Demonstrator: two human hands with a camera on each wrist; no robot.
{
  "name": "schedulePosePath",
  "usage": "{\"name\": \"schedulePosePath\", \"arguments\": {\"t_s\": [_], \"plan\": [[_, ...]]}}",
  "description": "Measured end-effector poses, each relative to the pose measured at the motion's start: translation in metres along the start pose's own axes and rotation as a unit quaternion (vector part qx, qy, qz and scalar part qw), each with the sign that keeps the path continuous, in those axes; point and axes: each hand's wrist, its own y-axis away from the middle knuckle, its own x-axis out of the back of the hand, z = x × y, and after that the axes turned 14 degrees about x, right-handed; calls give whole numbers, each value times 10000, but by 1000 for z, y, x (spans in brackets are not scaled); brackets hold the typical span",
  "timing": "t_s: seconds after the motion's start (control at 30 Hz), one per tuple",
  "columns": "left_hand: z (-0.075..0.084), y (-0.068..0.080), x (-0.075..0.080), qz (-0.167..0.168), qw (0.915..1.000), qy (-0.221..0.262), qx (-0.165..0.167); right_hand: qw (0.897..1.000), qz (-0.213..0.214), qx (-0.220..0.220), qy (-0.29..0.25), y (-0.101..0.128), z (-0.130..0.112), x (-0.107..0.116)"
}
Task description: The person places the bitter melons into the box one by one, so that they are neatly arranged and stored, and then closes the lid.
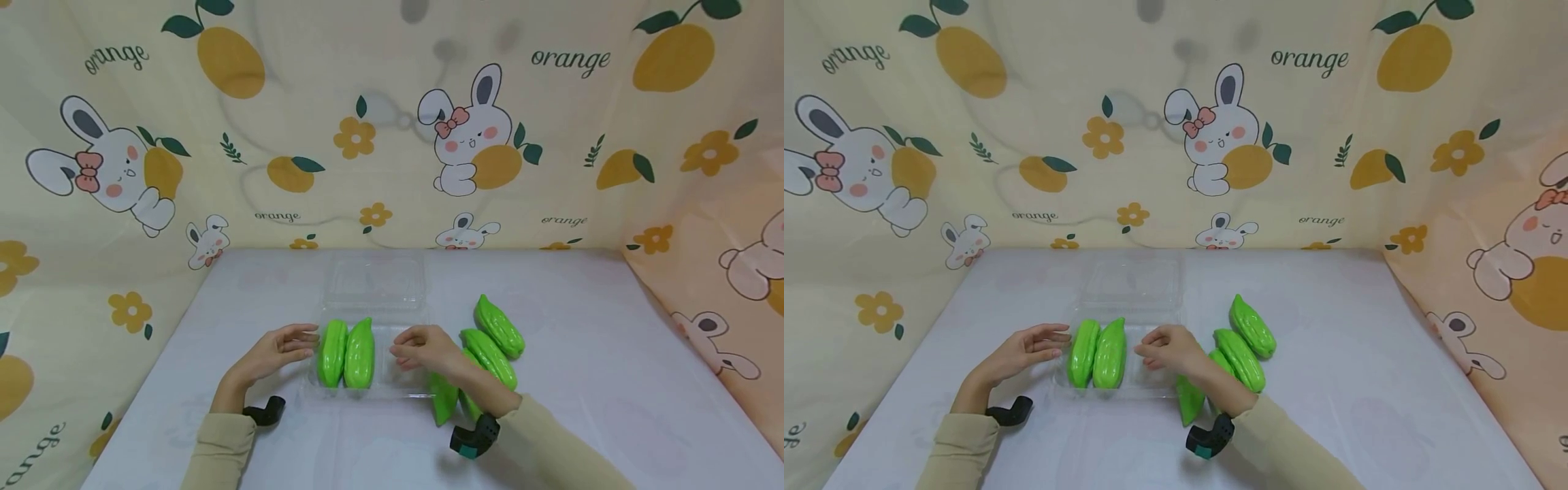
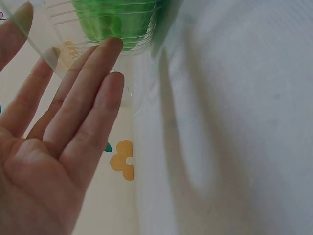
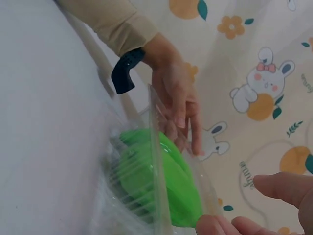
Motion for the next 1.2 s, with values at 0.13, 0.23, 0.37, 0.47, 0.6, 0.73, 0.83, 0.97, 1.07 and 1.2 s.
{"name": "schedulePosePath", "arguments": {"t_s": [0.13,0.23,0.37,0.47,0.6,0.73,0.83,0.97,1.07,1.2], "plan": [[-1,0,0,24,10000,15,13,10000,-19,47,-75,2,-2,6],[0,0,-1,45,10000,-3,41,10000,-39,45,-48,5,-3,11],[1,1,-1,58,10000,-20,61,10000,-29,52,5,7,-6,17],[1,1,-1,71,9999,-45,61,9999,-51,94,2,8,-8,21],[2,1,-1,80,9999,-57,74,9998,-80,180,-72,11,-9,25],[2,2,-1,86,9999,-59,99,9997,-56,190,-107,13,-10,30],[2,2,-1,86,9999,-61,101,9998,-65,165,-44,15,-10,34],[2,2,-1,72,9999,-60,80,9999,-59,144,-19,18,-11,39],[2,2,-1,71,9999,-76,67,9999,-24,139,15,20,-13,43],[2,1,0,76,9999,-78,59,9999,66,81,130,22,-12,47]]}}
